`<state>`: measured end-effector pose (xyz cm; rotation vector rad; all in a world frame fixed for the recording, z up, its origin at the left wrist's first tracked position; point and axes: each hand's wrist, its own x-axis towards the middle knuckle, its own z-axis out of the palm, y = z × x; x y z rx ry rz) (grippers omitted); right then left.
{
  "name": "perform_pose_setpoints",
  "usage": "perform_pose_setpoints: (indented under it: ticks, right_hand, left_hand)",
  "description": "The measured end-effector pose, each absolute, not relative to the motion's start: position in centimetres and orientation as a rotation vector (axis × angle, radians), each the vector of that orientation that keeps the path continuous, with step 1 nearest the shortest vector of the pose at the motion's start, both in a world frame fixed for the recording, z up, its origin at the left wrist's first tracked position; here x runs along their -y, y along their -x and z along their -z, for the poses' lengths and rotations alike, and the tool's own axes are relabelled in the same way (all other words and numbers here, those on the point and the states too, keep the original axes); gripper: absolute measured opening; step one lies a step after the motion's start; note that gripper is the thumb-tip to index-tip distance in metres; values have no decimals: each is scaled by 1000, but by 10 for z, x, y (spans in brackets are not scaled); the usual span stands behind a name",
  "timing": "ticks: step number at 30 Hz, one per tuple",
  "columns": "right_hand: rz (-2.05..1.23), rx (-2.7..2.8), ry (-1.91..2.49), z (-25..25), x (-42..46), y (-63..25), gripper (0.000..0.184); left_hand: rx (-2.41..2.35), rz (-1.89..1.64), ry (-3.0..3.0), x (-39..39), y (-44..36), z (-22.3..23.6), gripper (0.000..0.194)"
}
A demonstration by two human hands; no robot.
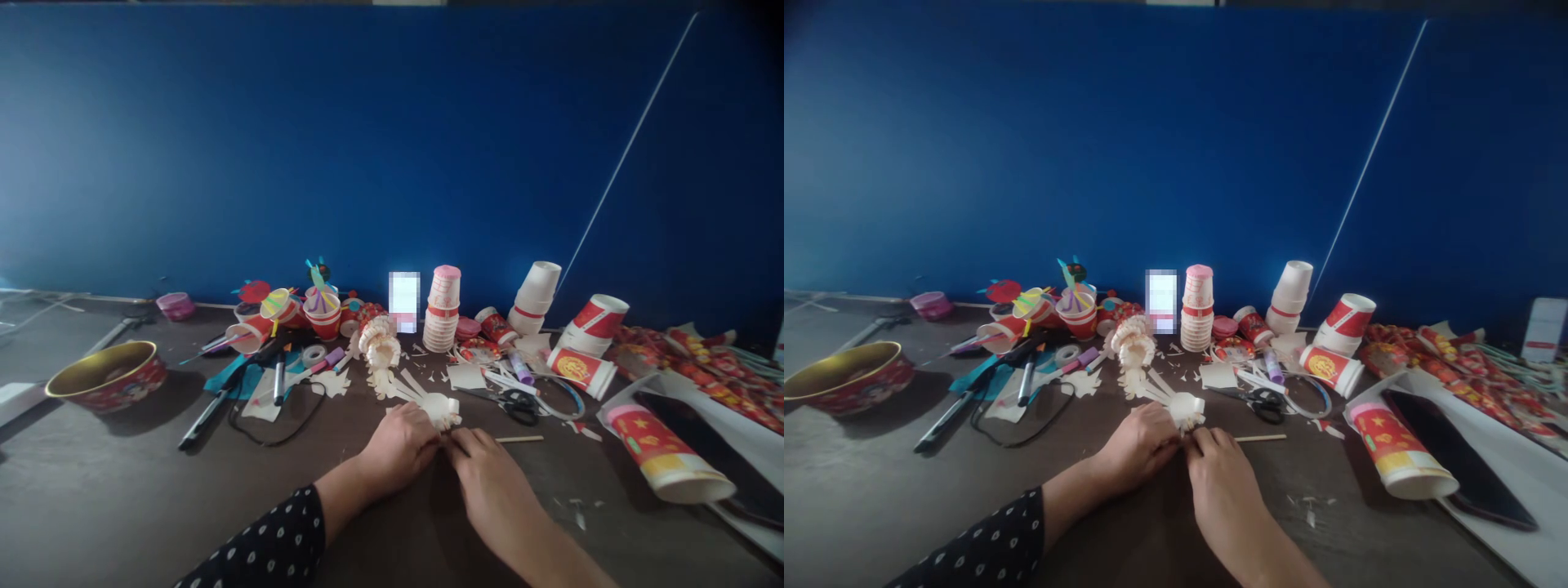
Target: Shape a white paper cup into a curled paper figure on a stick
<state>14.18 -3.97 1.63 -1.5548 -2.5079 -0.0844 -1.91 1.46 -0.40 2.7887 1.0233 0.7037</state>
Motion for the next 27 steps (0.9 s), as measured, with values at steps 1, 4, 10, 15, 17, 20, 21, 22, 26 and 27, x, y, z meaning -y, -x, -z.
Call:
perform_pose_setpoints:
  ticks: [1, 4, 10, 15, 17, 20, 21, 22, 26, 27]
  right_hand:
    - [61, 2501, 1550, -16, 40, -144, 38]
    - [66, 2490, 1593, -15, 39, -153, 40]
    - [110, 2504, 1737, -16, 39, -164, 35]
    - [148, 2572, 1748, -20, 40, -158, 37]
    - [154, 2587, 1763, -22, 40, -156, 39]
    - [166, 2612, 1781, -23, 40, -154, 43]
    - [160, 2620, 1791, -24, 40, -153, 43]
    - [149, 2626, 1803, -24, 39, -153, 44]
    - [89, 2639, 1854, -25, 37, -152, 44]
    - [86, 2641, 1861, -25, 36, -152, 45]
  left_hand:
    - [-1029, -711, -2785, -15, 19, 5, 17]
    - [-1037, -708, -2775, -15, 19, 5, 17]
    - [-1064, -690, -2760, -14, 21, 4, 16]
    - [-1132, -679, -2763, -12, 20, 3, 14]
    - [-1161, -662, -2757, -11, 18, 1, 15]
    - [-1225, -630, -2726, -9, 16, -2, 16]
    - [-1241, -621, -2714, -9, 16, -3, 17]
    - [-1240, -618, -2705, -9, 16, -4, 17]
    - [-1047, -662, -2693, -11, 25, -8, 16]
    - [-998, -680, -2693, -12, 29, -9, 29]
